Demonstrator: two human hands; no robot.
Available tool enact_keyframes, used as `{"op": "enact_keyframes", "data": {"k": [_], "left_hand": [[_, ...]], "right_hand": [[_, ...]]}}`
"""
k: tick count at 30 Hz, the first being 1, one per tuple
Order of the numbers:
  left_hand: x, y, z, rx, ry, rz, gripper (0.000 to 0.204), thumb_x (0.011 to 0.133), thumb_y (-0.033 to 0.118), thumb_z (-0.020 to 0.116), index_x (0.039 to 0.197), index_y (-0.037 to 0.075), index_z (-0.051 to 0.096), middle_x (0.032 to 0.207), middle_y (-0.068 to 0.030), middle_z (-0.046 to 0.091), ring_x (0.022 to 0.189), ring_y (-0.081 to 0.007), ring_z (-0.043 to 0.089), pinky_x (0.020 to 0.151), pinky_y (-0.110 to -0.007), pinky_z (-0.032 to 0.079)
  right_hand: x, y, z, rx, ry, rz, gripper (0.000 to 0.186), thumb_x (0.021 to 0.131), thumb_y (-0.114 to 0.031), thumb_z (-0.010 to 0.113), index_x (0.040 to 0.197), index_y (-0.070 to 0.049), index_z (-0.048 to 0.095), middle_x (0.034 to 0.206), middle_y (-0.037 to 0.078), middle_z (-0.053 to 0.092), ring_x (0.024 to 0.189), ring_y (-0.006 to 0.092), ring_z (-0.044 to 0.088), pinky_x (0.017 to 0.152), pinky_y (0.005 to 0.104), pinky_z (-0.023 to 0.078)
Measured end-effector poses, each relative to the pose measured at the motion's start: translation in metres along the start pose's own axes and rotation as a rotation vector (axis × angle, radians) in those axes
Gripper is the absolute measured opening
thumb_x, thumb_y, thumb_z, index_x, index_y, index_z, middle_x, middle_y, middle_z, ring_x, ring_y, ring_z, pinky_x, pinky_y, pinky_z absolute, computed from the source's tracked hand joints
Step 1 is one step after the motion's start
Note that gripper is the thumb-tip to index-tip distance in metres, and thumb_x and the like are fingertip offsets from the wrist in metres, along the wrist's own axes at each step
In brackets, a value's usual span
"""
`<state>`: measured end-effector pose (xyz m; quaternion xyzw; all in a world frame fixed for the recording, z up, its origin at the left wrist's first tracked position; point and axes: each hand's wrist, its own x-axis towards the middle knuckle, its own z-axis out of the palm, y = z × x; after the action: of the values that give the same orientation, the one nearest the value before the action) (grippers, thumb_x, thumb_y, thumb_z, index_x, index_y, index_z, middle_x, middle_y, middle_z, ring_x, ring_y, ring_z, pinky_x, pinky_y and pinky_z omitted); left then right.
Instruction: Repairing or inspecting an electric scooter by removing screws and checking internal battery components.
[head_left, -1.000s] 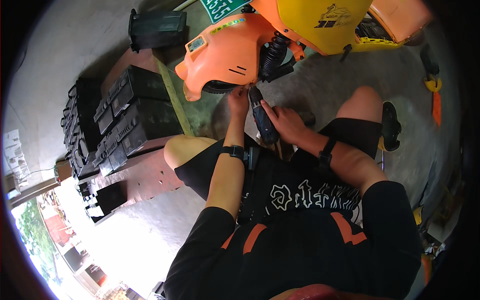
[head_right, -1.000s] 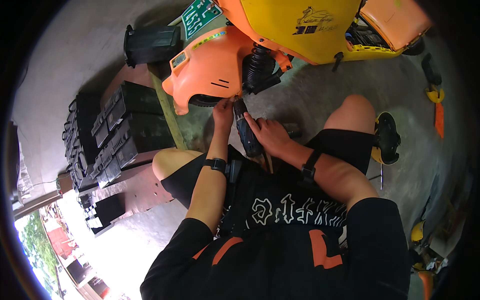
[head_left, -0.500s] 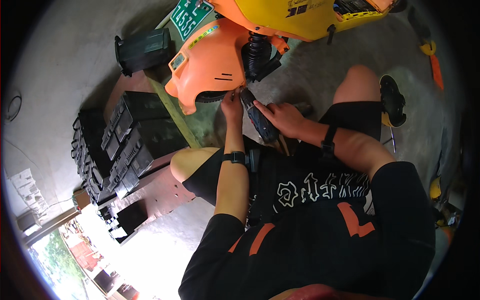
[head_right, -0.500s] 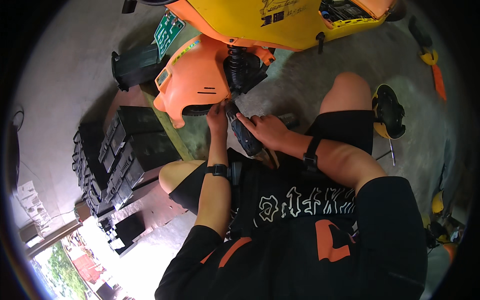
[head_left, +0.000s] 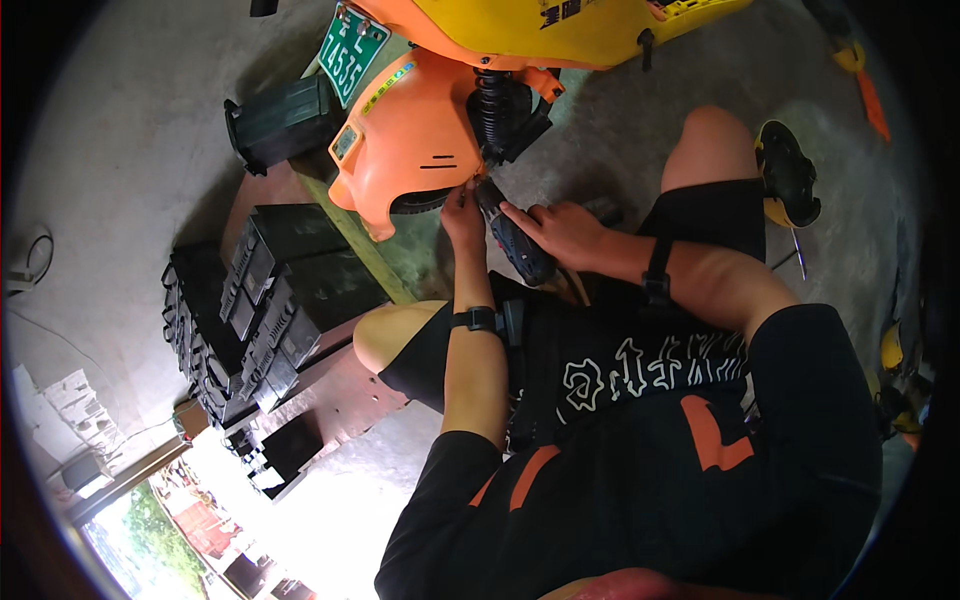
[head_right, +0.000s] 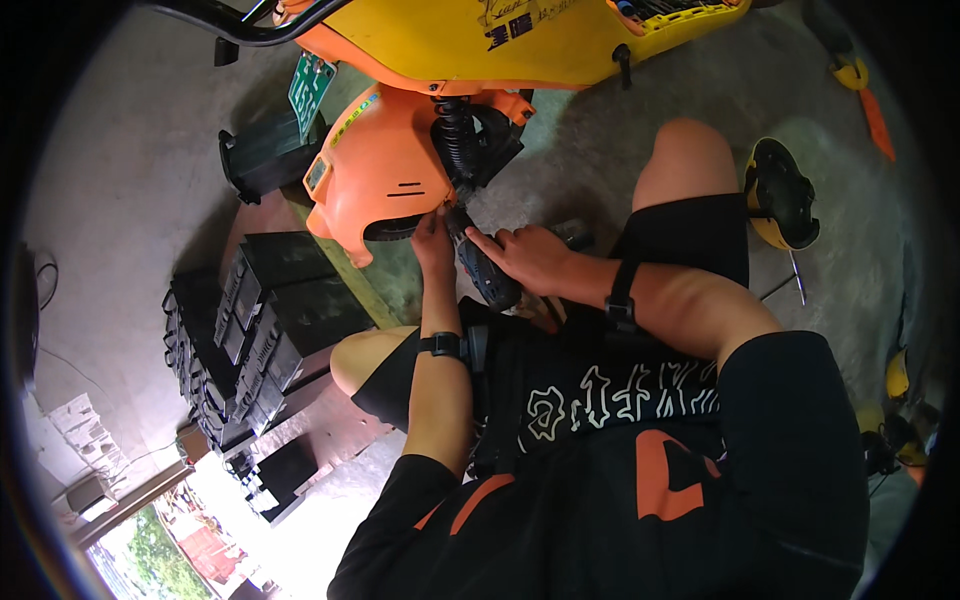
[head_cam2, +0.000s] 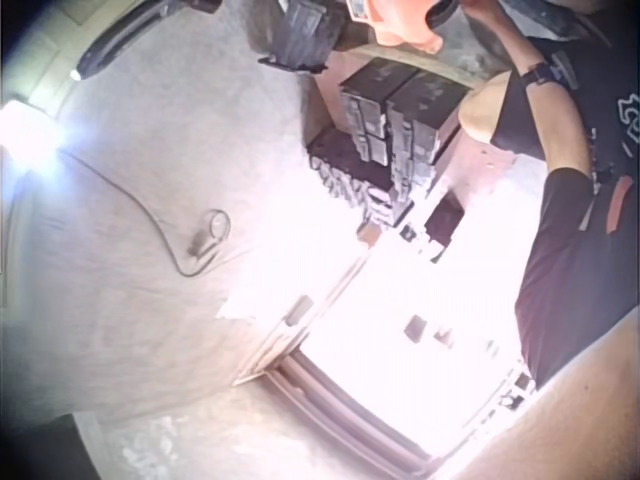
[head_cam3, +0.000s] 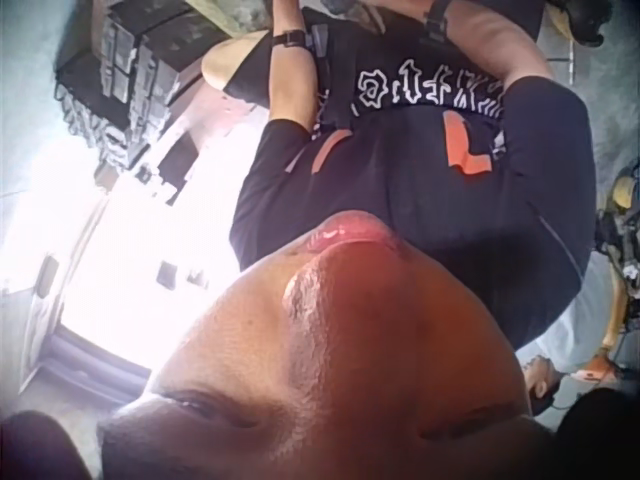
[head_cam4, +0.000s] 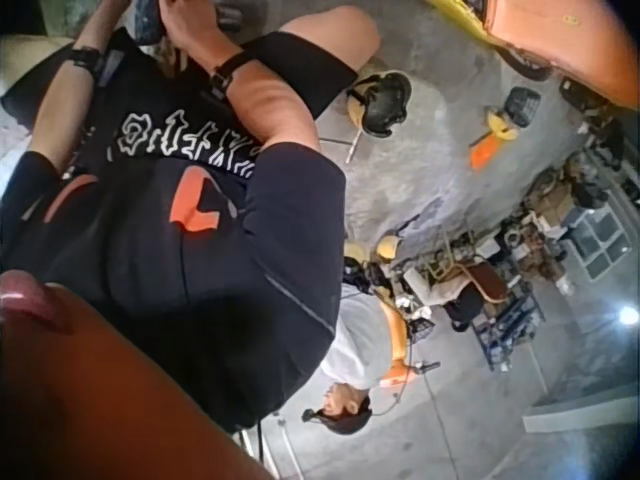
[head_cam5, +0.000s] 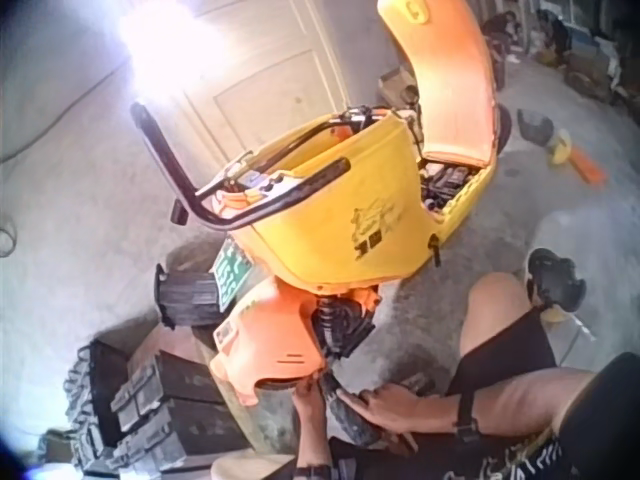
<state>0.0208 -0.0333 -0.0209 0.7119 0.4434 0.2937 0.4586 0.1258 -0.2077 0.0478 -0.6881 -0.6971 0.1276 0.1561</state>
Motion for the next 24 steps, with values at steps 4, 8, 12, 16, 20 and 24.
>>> {"op": "enact_keyframes", "data": {"k": [4,8,12,16,20,24], "left_hand": [[0.001,0.001,-0.004,-0.044,-0.03,-0.056,0.027,0.09,0.02,0.06,0.097,-0.005,0.066,0.083,-0.0131,0.068,0.075,-0.0121,0.06,0.07,-0.027,0.047],[0.0,0.006,0.0,-0.053,-0.021,-0.025,0.026,0.091,0.019,0.059,0.099,-0.005,0.066,0.084,-0.0125,0.068,0.077,-0.0117,0.059,0.072,-0.027,0.046],[0.002,0.01,-0.004,-0.036,-0.024,-0.034,0.026,0.091,0.019,0.058,0.099,-0.005,0.066,0.086,-0.0121,0.069,0.077,-0.0123,0.059,0.072,-0.028,0.046],[0.007,0.002,-0.012,0.062,-0.037,0.047,0.029,0.092,0.022,0.056,0.098,-0.005,0.065,0.083,-0.0098,0.067,0.074,-0.0127,0.057,0.068,-0.03,0.046],[0.0,0.017,-0.005,0.018,-0.159,-0.262,0.032,0.093,0.026,0.055,0.102,-0.004,0.062,0.079,-0.0062,0.061,0.07,-0.0141,0.052,0.065,-0.029,0.043],[0.002,-0.013,-0.009,-0.353,-0.217,-0.493,0.036,0.096,0.031,0.048,0.109,-0.001,0.058,0.093,-0.0093,0.061,0.08,-0.0156,0.055,0.069,-0.03,0.045]], "right_hand": [[0.003,-0.003,-0.006,-0.015,-0.032,-0.001,0.088,0.068,-0.012,0.065,0.144,-0.002,0.023,0.087,0.017,0.06,0.065,0.0306,0.062,0.062,0.0392,0.051],[0.002,-0.002,-0.01,0.011,-0.064,0.035,0.084,0.071,-0.012,0.062,0.144,-0.004,0.023,0.085,0.017,0.06,0.066,0.031,0.062,0.063,0.0399,0.051],[0.003,0.001,-0.007,-0.012,-0.047,0.018,0.083,0.071,-0.012,0.061,0.144,-0.004,0.023,0.084,0.017,0.061,0.067,0.0317,0.063,0.062,0.0401,0.051],[0.007,-0.001,-0.014,0.193,-0.05,0.028,0.095,0.066,-0.017,0.068,0.145,-0.004,0.017,0.088,0.019,0.061,0.071,0.0348,0.063,0.062,0.0435,0.051],[-0.003,0.012,-0.011,0.18,-0.053,0.024,0.095,0.068,-0.017,0.069,0.146,-0.005,0.016,0.094,0.019,0.06,0.077,0.0349,0.064,0.066,0.0435,0.051],[0.001,0.0,-0.024,0.093,-0.101,0.011,0.094,0.064,-0.017,0.071,0.144,-0.005,0.022,0.093,0.019,0.06,0.077,0.0348,0.064,0.066,0.0433,0.052]]}}
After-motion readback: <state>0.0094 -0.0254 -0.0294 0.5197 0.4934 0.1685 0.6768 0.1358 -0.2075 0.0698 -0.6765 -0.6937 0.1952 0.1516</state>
